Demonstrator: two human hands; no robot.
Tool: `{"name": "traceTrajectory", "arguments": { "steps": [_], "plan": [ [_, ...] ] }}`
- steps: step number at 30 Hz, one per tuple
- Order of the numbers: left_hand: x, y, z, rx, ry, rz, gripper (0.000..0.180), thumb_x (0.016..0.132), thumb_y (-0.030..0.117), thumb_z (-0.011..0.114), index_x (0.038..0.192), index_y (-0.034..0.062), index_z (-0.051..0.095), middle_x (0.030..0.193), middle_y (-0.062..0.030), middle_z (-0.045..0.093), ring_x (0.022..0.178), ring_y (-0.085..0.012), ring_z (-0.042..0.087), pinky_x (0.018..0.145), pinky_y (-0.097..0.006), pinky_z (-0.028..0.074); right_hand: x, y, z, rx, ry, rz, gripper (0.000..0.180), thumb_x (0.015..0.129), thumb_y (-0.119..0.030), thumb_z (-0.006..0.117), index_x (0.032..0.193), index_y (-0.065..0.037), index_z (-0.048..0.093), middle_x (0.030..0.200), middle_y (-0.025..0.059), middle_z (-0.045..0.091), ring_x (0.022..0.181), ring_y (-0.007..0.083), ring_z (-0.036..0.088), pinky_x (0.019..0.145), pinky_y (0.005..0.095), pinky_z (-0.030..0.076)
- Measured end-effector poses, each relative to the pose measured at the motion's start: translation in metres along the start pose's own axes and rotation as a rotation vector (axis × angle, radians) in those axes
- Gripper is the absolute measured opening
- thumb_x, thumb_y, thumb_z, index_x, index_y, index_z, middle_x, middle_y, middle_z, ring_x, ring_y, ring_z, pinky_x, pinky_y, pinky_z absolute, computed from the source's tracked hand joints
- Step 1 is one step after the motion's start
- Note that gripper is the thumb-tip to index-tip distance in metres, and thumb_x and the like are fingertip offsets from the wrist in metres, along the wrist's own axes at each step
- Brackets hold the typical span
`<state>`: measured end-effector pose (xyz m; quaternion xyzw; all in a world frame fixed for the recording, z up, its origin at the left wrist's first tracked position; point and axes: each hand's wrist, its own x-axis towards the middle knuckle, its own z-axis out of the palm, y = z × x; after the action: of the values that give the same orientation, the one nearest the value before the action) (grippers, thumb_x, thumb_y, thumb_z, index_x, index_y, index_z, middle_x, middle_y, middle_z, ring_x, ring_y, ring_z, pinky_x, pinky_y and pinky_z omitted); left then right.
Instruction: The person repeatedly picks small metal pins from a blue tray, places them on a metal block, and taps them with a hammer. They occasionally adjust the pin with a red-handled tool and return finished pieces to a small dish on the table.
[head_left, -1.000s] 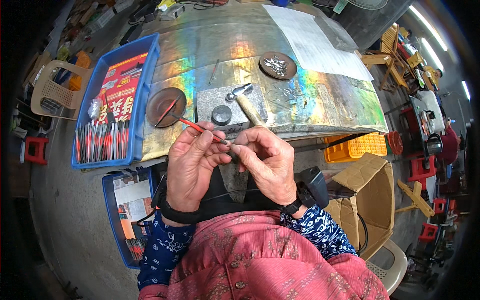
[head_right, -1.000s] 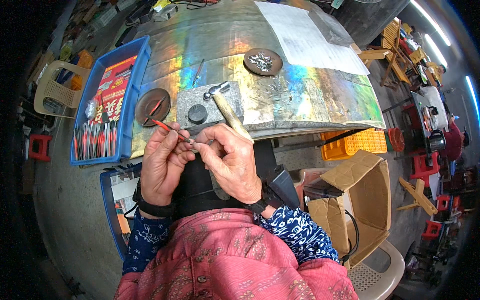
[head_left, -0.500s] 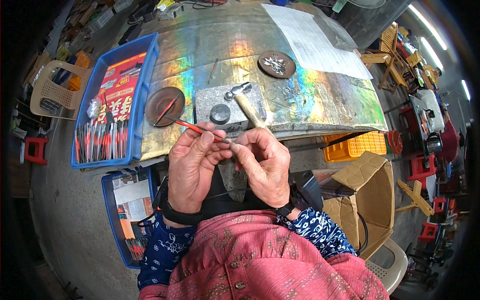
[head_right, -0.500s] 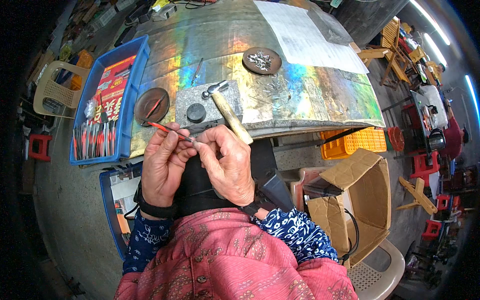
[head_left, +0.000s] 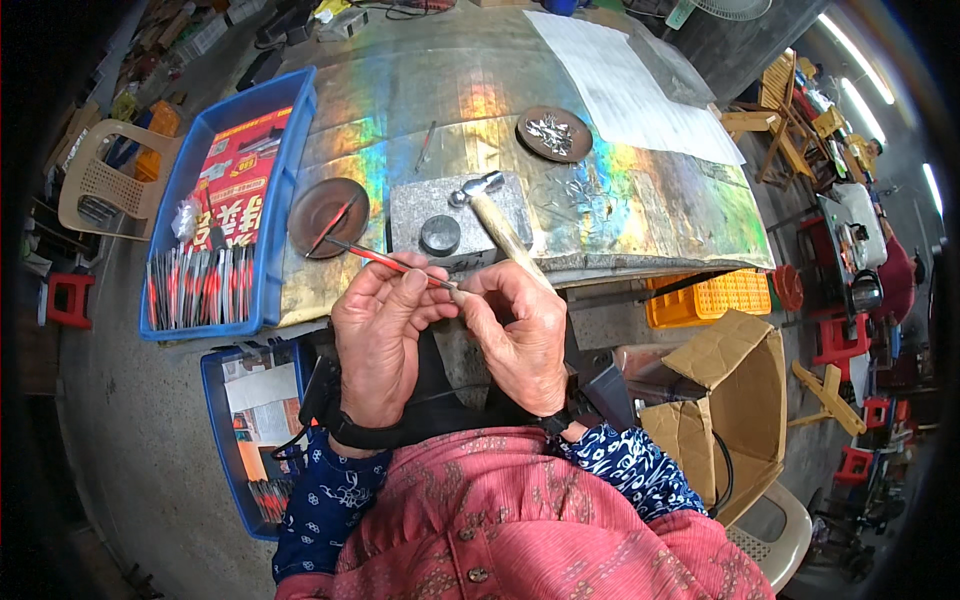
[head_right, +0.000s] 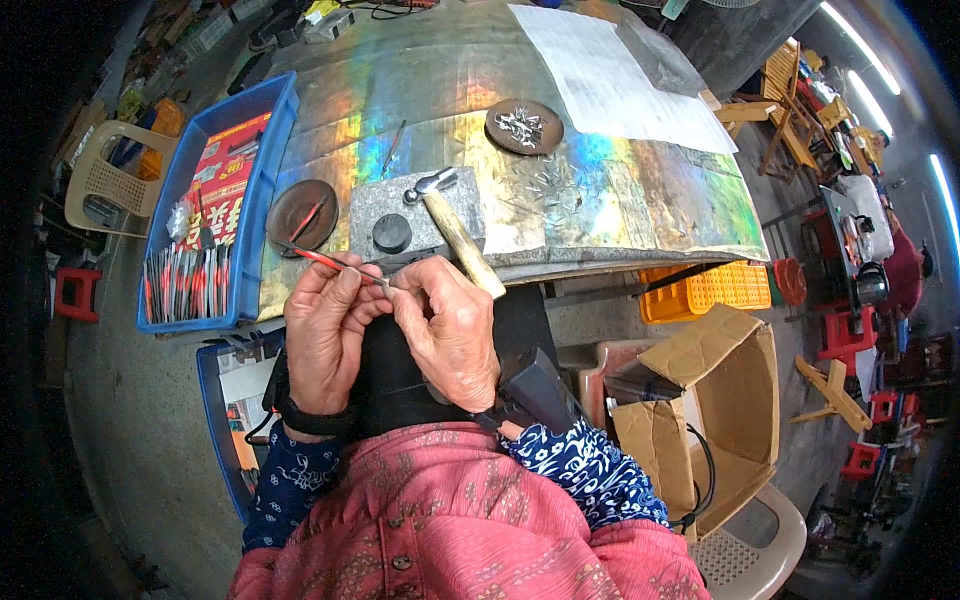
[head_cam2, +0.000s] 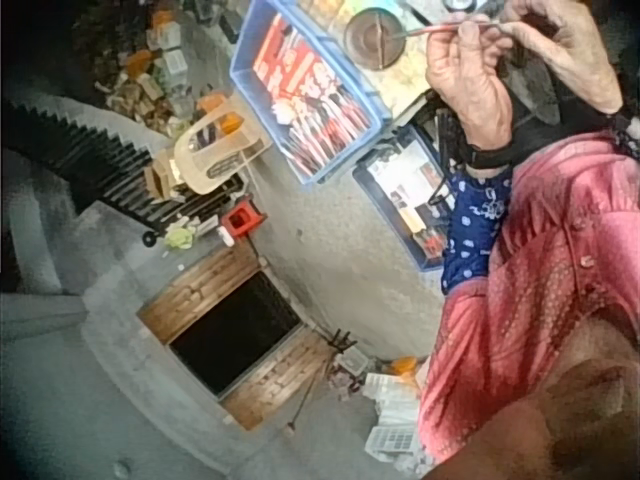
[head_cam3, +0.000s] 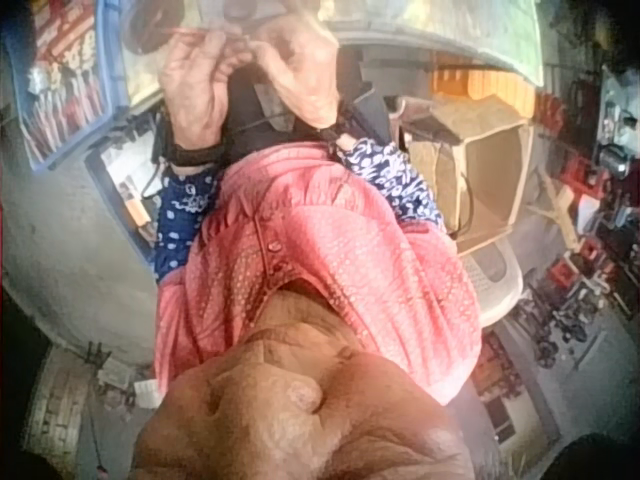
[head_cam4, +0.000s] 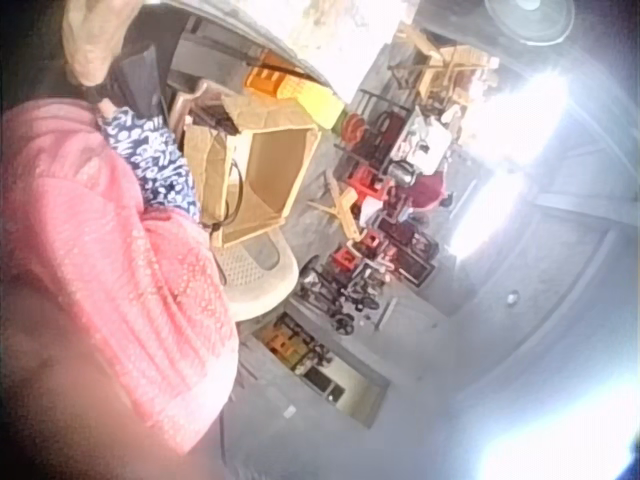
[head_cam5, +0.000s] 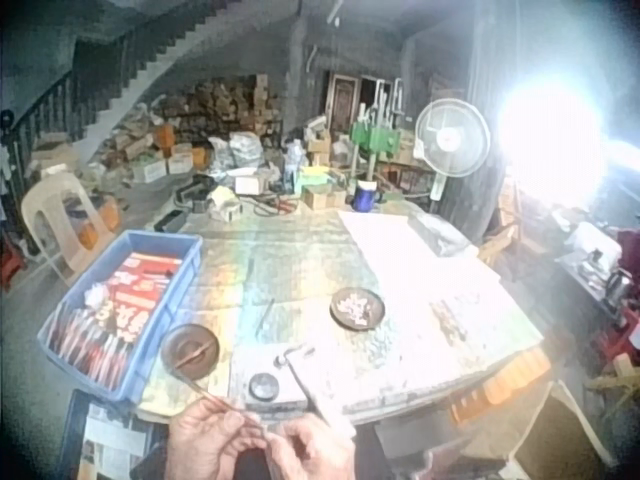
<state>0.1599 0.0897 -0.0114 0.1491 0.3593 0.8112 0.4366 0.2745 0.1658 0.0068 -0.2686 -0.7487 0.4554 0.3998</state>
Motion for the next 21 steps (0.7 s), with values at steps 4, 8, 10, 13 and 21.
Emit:
{"name": "traceTrajectory", "arguments": {
  "steps": [4,8,10,13,21],
  "plan": [
    [0.009,0.002,-0.005,0.006,-0.021,-0.006,0.016,0.094,0.006,0.058,0.108,-0.0017,0.056,0.094,-0.0132,0.066,0.079,-0.0182,0.067,0.07,-0.03,0.058,0.011,0.005,-0.015,-0.226,-0.059,-0.179,0.012,0.078,-0.001,0.069,0.086,-0.002,0.06,0.076,0.0121,0.061,0.065,0.0269,0.061,0.058,0.0342,0.048],
    [0.028,0.005,-0.012,0.185,-0.024,0.091,0.015,0.096,0.005,0.054,0.109,-0.0011,0.055,0.094,-0.0131,0.066,0.079,-0.0168,0.066,0.067,-0.028,0.058,0.024,0.014,-0.036,-0.586,-0.049,-0.274,0.016,0.079,-0.005,0.071,0.092,-0.003,0.063,0.079,0.0114,0.058,0.068,0.0275,0.059,0.061,0.0346,0.047],
    [0.039,0.003,-0.014,0.302,-0.035,0.153,0.014,0.095,0.005,0.055,0.107,-0.0016,0.056,0.092,-0.0129,0.066,0.078,-0.0162,0.066,0.066,-0.026,0.057,0.026,0.019,-0.044,-0.7,-0.095,-0.234,0.025,0.079,-0.008,0.071,0.101,-0.004,0.061,0.09,0.0131,0.058,0.082,0.0341,0.059,0.07,0.0398,0.048],
    [0.053,0.0,-0.016,0.437,-0.045,0.239,0.013,0.094,0.002,0.057,0.105,-0.0032,0.058,0.089,-0.0117,0.066,0.075,-0.0138,0.065,0.064,-0.024,0.055,0.026,0.026,-0.048,-0.798,-0.15,-0.177,0.03,0.079,-0.01,0.071,0.106,-0.005,0.06,0.095,0.0139,0.057,0.084,0.035,0.059,0.071,0.0408,0.048],
    [0.062,-0.007,-0.015,0.663,-0.023,0.322,0.011,0.092,-0.001,0.058,0.102,-0.0046,0.059,0.087,-0.0094,0.066,0.074,-0.011,0.064,0.063,-0.022,0.054,0.023,0.034,-0.047,-0.742,-0.221,-0.082,0.04,0.077,-0.01,0.071,0.113,-0.002,0.054,0.092,0.0183,0.054,0.083,0.0378,0.059,0.069,0.0436,0.049]
  ]
}}
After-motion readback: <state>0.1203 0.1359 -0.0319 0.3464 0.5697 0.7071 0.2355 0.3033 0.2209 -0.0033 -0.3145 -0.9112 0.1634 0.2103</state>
